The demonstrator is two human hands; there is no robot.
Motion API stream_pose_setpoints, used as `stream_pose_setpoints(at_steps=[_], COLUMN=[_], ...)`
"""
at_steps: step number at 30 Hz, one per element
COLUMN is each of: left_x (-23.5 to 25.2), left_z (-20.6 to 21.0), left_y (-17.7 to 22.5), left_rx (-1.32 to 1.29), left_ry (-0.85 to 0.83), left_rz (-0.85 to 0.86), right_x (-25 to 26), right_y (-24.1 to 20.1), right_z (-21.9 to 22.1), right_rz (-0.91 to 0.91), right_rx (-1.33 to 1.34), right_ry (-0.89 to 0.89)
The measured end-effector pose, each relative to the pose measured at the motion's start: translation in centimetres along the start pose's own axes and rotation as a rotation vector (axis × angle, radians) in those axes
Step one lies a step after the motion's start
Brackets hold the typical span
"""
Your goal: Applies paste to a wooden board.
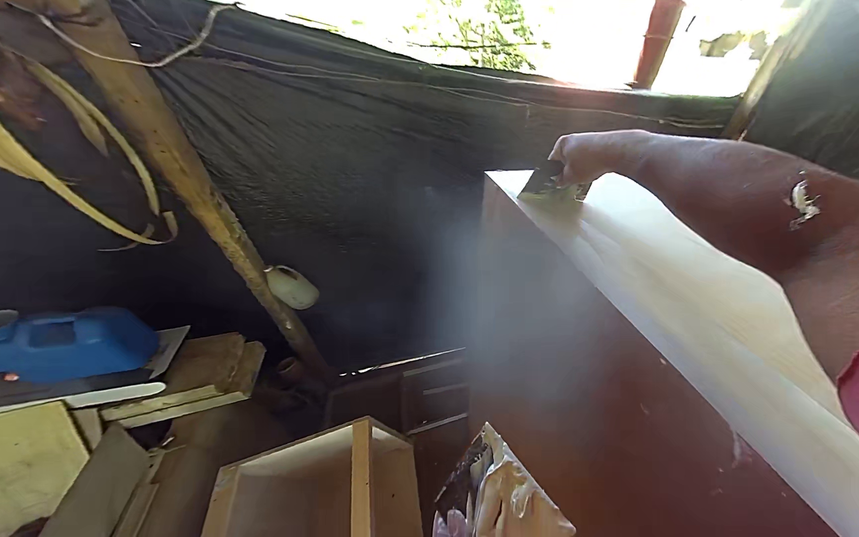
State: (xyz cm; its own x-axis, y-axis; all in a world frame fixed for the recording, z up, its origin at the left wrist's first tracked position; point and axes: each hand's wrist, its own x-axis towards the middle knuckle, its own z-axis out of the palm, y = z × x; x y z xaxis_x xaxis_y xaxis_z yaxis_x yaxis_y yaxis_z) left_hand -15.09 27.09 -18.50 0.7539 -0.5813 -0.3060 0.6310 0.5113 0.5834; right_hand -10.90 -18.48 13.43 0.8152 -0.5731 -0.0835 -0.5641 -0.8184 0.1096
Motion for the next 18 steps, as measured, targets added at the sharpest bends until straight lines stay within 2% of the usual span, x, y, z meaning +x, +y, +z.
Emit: stream_pose_setpoints(at_steps=[4,8,12,18], left_x=[-0.9,-1.7,-3.0,-4.6], left_z=[1.8,1.7,2.5,4.4], left_y=[0.5,-0.1,-0.9,-1.6], left_rx=[0.045,0.088,0.080,0.101], left_ry=[-0.006,-0.122,-0.167,-0.160], left_rz=[-0.005,-0.004,-0.027,-0.023], right_x=[-7.1,-15.0,-22.0,-30.8], right_y=[-0.3,-1.1,-1.8,-3.5], right_z=[0.0,0.2,0.8,1.6], right_rz=[-0.029,-0.048,-0.052,0.007], right_rx=[0.030,0.087,0.121,0.068], right_ry=[-0.044,-0.082,-0.098,-0.114])
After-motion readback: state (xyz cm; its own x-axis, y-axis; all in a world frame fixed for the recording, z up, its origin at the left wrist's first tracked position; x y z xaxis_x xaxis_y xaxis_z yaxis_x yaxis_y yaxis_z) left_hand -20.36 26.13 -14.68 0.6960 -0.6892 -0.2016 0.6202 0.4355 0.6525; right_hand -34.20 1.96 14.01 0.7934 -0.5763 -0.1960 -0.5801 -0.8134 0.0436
